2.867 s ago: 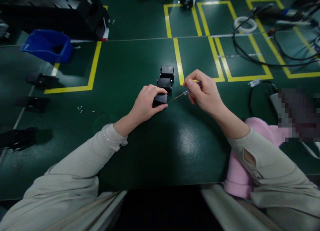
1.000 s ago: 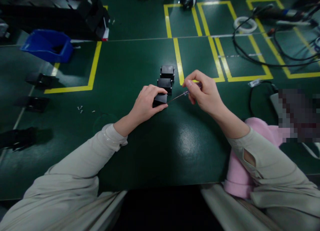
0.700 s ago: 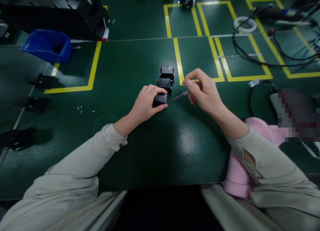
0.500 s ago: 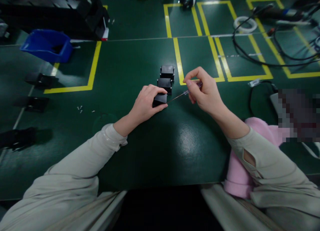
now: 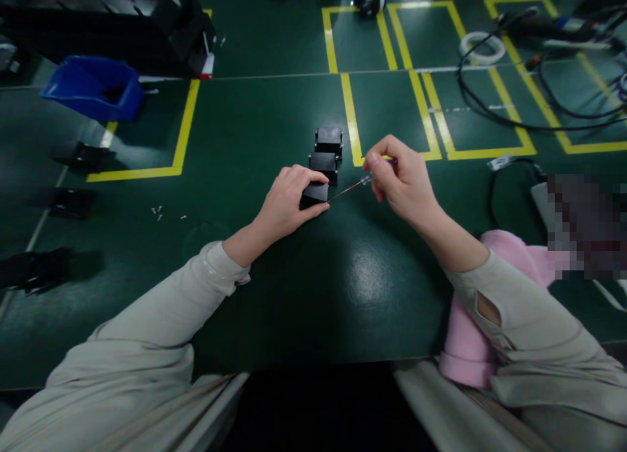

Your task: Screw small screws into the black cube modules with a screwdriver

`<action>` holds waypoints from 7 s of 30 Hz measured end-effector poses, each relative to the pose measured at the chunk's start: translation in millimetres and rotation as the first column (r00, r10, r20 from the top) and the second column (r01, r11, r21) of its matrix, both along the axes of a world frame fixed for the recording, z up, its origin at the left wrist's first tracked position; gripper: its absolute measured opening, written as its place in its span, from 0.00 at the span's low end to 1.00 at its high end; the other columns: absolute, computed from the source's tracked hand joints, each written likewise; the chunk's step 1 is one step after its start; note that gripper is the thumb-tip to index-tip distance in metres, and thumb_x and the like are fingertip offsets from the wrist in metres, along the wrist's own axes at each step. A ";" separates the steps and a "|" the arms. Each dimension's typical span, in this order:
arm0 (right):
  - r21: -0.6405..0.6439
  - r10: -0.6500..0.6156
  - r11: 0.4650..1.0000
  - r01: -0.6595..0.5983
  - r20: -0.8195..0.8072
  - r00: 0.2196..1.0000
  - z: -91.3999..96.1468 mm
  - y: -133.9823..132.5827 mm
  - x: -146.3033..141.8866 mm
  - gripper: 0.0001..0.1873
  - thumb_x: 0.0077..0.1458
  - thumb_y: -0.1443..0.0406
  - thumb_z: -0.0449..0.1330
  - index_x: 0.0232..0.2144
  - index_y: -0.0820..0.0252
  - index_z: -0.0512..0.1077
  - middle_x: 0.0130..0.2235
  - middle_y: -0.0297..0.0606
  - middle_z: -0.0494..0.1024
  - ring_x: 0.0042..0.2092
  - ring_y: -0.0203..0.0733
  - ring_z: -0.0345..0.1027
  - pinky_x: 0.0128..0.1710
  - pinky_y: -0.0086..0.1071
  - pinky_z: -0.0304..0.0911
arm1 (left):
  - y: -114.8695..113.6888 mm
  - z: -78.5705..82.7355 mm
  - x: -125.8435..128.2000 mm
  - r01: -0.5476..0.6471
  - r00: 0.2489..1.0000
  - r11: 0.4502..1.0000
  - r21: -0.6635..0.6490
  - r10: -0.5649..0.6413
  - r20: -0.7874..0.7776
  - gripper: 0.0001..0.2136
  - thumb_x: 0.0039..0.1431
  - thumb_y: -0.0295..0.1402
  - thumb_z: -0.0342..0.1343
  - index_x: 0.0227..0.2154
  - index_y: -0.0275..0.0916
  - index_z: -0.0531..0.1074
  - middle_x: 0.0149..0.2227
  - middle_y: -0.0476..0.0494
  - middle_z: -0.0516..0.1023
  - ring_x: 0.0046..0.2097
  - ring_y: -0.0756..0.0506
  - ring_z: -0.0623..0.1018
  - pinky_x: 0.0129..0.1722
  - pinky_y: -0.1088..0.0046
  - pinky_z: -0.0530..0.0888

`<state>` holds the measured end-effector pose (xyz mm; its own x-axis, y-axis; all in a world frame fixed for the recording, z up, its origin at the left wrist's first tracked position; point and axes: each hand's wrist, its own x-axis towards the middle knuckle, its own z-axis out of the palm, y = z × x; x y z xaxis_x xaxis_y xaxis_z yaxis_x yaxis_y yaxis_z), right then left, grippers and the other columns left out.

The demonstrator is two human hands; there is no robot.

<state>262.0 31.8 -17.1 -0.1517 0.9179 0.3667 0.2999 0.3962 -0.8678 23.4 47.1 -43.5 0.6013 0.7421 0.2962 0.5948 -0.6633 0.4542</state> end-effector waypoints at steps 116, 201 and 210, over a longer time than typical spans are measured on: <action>-0.022 0.085 0.996 -0.086 -0.071 0.994 -1.5 2.1 1.1 0.05 0.66 0.61 0.54 0.38 0.55 0.64 0.18 0.21 0.59 0.16 0.29 0.57 0.17 0.28 0.50 | 0.7 2.0 0.8 -0.005 1.000 1.000 0.005 0.005 -0.020 0.16 0.63 0.38 0.59 0.51 0.39 0.69 0.51 0.40 0.75 0.52 0.38 0.72 0.53 0.59 0.68; -0.012 0.051 0.999 -0.051 -0.004 0.999 -0.1 0.2 1.2 0.11 0.66 0.55 0.55 0.36 0.53 0.63 0.18 0.21 0.61 0.16 0.29 0.56 0.17 0.29 0.50 | 0.9 2.5 0.1 -0.008 0.999 1.000 -0.009 0.007 -0.040 0.17 0.63 0.39 0.60 0.52 0.40 0.68 0.52 0.40 0.75 0.53 0.38 0.72 0.53 0.58 0.68; 0.003 0.048 0.999 -0.048 0.023 0.999 0.3 -0.4 1.1 0.13 0.66 0.53 0.55 0.35 0.53 0.63 0.18 0.22 0.61 0.17 0.29 0.57 0.17 0.29 0.50 | 0.2 2.6 0.3 -0.005 0.999 1.000 -0.009 0.004 -0.034 0.17 0.63 0.38 0.60 0.52 0.41 0.68 0.52 0.40 0.75 0.53 0.38 0.72 0.53 0.58 0.68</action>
